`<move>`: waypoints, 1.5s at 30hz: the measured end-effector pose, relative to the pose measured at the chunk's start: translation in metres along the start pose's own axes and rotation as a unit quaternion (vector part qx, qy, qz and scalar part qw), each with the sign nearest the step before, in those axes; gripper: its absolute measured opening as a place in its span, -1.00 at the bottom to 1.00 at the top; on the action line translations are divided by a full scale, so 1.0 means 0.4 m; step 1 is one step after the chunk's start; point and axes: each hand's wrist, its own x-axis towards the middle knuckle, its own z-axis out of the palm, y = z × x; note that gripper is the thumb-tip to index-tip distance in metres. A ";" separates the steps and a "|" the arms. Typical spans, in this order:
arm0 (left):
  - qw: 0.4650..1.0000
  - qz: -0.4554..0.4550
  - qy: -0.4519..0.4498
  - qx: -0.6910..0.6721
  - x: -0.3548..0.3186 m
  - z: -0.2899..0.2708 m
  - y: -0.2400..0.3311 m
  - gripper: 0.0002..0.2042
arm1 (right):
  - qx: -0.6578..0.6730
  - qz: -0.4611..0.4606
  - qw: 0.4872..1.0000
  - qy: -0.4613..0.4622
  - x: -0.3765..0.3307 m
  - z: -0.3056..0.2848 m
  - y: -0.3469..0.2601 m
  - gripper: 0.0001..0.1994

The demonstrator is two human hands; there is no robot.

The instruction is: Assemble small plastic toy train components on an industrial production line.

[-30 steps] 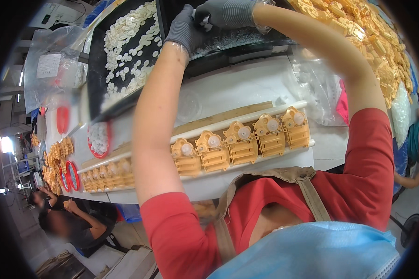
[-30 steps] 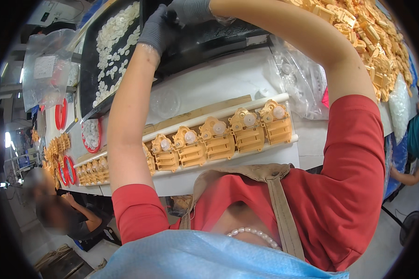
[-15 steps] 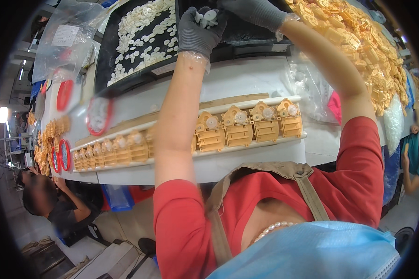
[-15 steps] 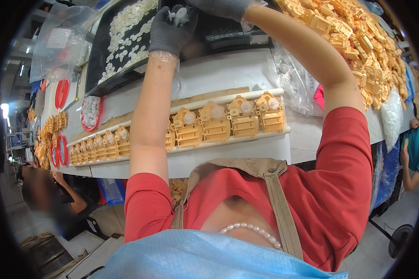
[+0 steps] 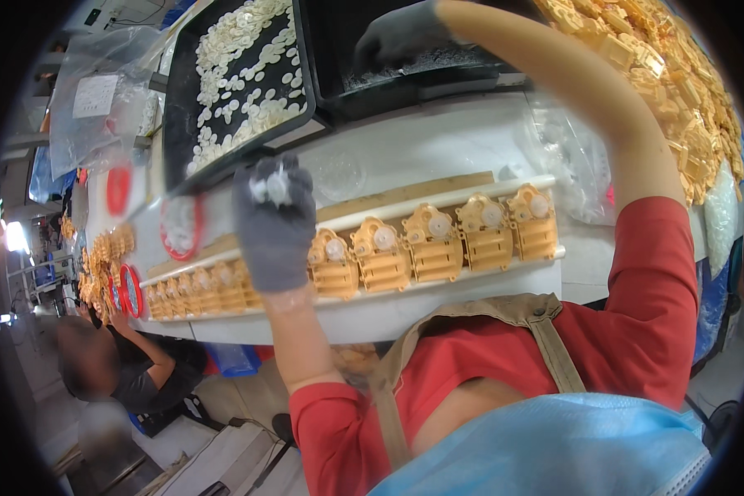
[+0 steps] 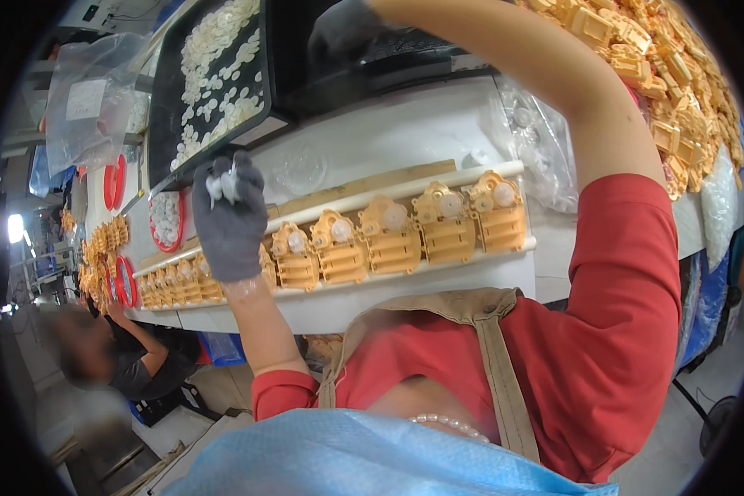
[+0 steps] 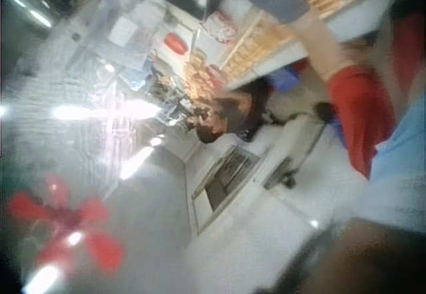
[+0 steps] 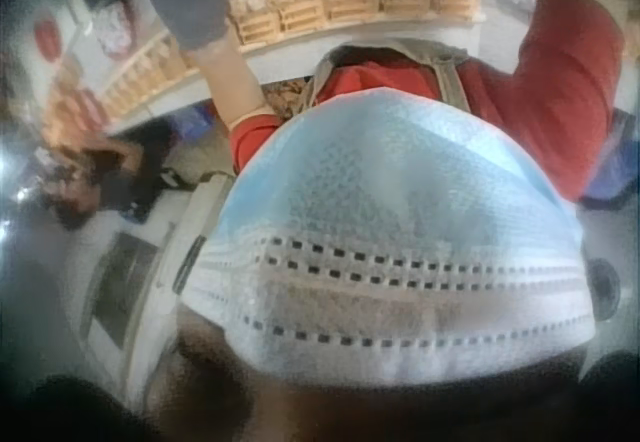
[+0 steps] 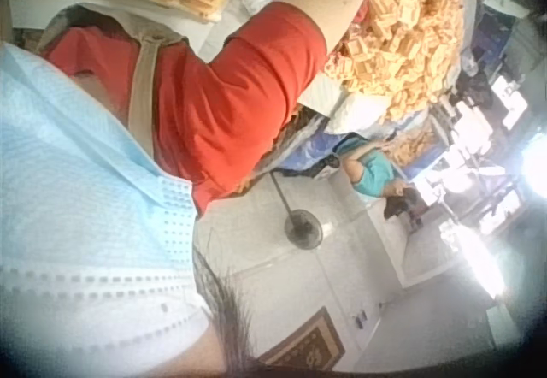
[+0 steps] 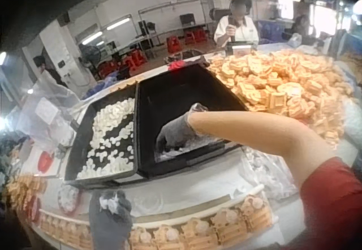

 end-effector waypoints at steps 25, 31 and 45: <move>0.988 0.054 0.089 0.110 -0.030 -0.019 0.004 -0.63 | -0.178 0.045 0.974 -0.133 0.022 -0.006 0.034 -0.62; 0.988 0.052 0.104 0.104 -0.021 -0.030 -0.001 -0.63 | -0.182 -0.056 0.982 0.006 0.007 -0.073 0.115 -0.67; 0.993 0.046 0.082 0.077 -0.052 -0.019 -0.026 -0.63 | -0.251 -0.019 0.955 0.159 -0.094 -0.158 0.083 -0.81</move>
